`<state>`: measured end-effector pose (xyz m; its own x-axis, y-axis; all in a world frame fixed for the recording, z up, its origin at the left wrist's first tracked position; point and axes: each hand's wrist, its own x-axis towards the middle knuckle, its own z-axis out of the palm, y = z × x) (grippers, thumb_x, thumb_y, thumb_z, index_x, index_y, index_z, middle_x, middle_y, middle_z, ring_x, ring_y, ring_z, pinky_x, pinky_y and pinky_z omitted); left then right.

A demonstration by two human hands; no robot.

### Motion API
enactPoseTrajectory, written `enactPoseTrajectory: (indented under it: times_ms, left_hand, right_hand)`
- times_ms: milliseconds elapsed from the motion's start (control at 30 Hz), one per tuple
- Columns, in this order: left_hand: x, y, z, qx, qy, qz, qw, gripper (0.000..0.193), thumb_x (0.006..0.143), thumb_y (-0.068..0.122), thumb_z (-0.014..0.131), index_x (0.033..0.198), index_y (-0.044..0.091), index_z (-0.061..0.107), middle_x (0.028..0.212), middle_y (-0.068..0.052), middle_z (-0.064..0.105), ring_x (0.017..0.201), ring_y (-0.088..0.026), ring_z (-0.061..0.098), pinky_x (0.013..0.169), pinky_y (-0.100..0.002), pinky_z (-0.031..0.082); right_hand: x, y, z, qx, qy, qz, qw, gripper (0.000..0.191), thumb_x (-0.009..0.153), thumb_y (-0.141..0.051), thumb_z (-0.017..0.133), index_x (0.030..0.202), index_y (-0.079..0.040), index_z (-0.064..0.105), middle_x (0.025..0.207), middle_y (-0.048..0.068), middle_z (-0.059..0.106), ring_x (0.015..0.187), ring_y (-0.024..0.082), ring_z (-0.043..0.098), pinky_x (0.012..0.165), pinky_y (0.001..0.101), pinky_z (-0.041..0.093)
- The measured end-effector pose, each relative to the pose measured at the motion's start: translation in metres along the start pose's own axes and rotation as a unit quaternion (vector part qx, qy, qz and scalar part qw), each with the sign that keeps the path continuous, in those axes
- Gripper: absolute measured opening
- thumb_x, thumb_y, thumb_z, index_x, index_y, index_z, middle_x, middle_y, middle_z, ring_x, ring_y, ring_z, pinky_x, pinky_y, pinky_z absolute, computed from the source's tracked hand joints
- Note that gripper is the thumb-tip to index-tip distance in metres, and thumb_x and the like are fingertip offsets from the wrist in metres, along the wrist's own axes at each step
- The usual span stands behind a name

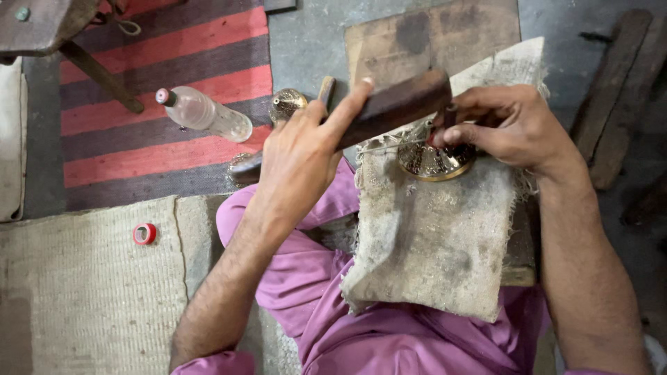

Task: The person sits on the floor and uses a wooden mallet to hammer a small metal object held in the left hand. The object is placed on a cloth pad on a wooden board. The person repeatedly strikes the object with the mallet.

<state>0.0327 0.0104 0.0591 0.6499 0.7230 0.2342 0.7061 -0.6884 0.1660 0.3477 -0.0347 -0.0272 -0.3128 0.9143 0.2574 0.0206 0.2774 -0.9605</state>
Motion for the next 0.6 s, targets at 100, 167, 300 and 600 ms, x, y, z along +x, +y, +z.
enactPoseTrajectory:
  times_ms: [100, 167, 300, 600]
  left_hand:
    - [-0.0012, -0.0020, -0.0005, -0.056, 0.037, -0.012, 0.998, 0.082, 0.092, 0.007, 0.077, 0.160, 0.032, 0.037, 0.098, -0.011, 0.059, 0.090, -0.030, 0.067, 0.079, -0.045, 0.056]
    - [-0.0004, -0.0034, -0.0011, -0.134, 0.079, 0.024, 0.987, 0.087, 0.086, 0.006, 0.075, 0.159, 0.028, 0.033, 0.111, -0.013, 0.062, 0.100, -0.033, 0.067, 0.086, -0.045, 0.056]
    - [0.0048, -0.0041, -0.0016, 0.043, 0.005, 0.024, 0.999, 0.083, 0.090, 0.002, 0.076, 0.159, 0.033, 0.040, 0.108, -0.013, 0.066, 0.093, -0.031, 0.068, 0.082, -0.047, 0.056]
    - [0.0000, -0.0024, -0.0021, -0.082, 0.005, -0.038, 0.996, 0.085, 0.086, 0.005, 0.074, 0.160, 0.029, 0.039, 0.110, -0.015, 0.065, 0.102, -0.033, 0.068, 0.087, -0.047, 0.057]
  right_hand:
    - [-0.0018, 0.0009, 0.0010, -0.011, 0.023, 0.027, 0.999, 0.024, 0.095, -0.003, 0.071, 0.119, 0.002, 0.071, 0.104, 0.013, 0.077, 0.096, 0.020, 0.078, 0.090, 0.0324, 0.068]
    - [-0.0014, 0.0019, 0.0005, 0.016, 0.011, 0.017, 1.000, 0.026, 0.094, -0.004, 0.072, 0.120, 0.002, 0.071, 0.105, 0.013, 0.077, 0.096, 0.020, 0.077, 0.089, 0.0321, 0.067]
    - [-0.0001, 0.0042, 0.0009, 0.007, 0.004, 0.006, 1.000, 0.026, 0.093, -0.004, 0.073, 0.119, 0.002, 0.071, 0.102, 0.012, 0.077, 0.093, 0.020, 0.078, 0.087, 0.0315, 0.068]
    - [0.0013, 0.0095, -0.0020, 0.044, 0.002, 0.007, 0.999, 0.024, 0.096, -0.001, 0.069, 0.120, 0.002, 0.070, 0.106, 0.014, 0.077, 0.097, 0.021, 0.078, 0.091, 0.0340, 0.067]
